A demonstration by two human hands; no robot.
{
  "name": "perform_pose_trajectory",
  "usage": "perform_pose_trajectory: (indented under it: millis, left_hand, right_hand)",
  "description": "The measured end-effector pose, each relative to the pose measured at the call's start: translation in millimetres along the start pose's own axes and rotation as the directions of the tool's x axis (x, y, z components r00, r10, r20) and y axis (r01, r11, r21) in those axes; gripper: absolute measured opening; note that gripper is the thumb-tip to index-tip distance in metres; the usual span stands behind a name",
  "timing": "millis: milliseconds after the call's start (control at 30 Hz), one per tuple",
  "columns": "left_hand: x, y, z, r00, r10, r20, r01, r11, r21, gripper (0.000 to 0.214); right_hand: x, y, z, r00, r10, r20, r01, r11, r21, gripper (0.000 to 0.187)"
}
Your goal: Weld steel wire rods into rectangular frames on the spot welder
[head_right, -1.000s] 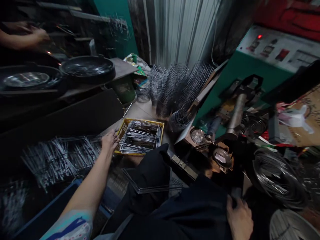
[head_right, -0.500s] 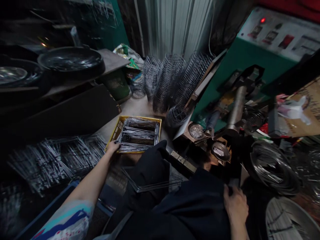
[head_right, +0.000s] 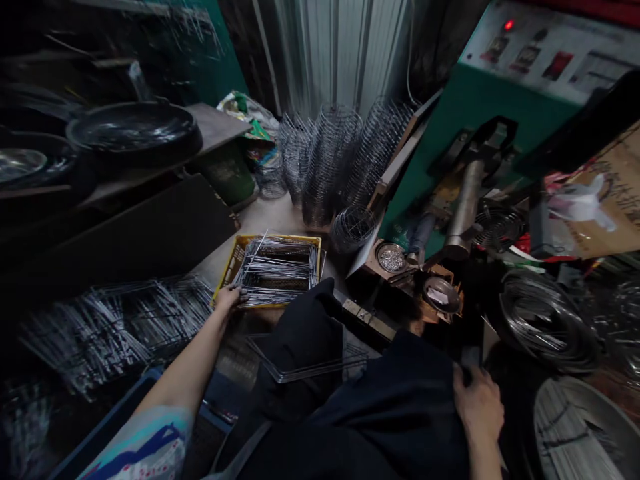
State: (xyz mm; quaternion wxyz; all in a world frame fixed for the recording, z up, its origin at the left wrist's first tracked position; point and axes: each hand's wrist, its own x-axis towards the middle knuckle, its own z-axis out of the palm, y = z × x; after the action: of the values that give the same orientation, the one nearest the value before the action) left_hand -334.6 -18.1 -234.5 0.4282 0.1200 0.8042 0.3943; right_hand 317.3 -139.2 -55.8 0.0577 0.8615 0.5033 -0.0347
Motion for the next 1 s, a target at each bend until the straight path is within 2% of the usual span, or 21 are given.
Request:
perform_pose_trajectory:
  millis: [133,300,400,567,700,833,933,1000]
  left_hand:
    - [2,7,4.9,1.0,0.014,0.025,-0.01,0.991,-0.136,0.028]
    - [-11,7,-10.1,0.99,0.115,0.082,-0.086,0.949,-0.303,0.021]
    - [-25,4,-16.6,0.975,0.192,0.11,-0.135,0.91,-0.391,0.024]
    - [-42,2,-1.6,0.953,0.27,0.14,-0.174,0.862,-0.476,0.041]
    - [-38,5,10.0,0.953,0.271,0.138,-0.172,0.855,-0.489,0.043]
    - [-24,7,-6.9,0.973,0.226,0.049,-0.181,0.877,-0.446,0.029]
    - [-10,2,-22.0,0.988,0.153,-0.029,-0.154,0.926,-0.345,0.022]
    - [-1,-2,-23.9,0.991,0.114,-0.066,-0.127,0.96,-0.25,0.023]
  right_hand:
    - [-1,-1,-1,1.0,-0.001,0.004,0.001,1.0,0.014,0.06]
    - [3,-1,1,1.0,-0.007,0.001,0.007,1.0,0.005,0.058]
    - [5,-2,3,1.0,-0.013,-0.006,0.013,1.0,0.011,0.059]
    - [6,-4,3,1.0,-0.005,0.004,0.005,1.0,0.003,0.059]
    - [9,-8,2,1.0,0.005,0.011,-0.005,1.0,0.001,0.061]
    - [10,-10,2,1.0,0.004,0.015,-0.003,1.0,-0.016,0.062]
    - [10,-10,1,1.0,0.0,0.004,0.0,1.0,-0.009,0.06]
    - [10,-11,0,1.0,0.007,0.008,-0.007,1.0,-0.008,0.059]
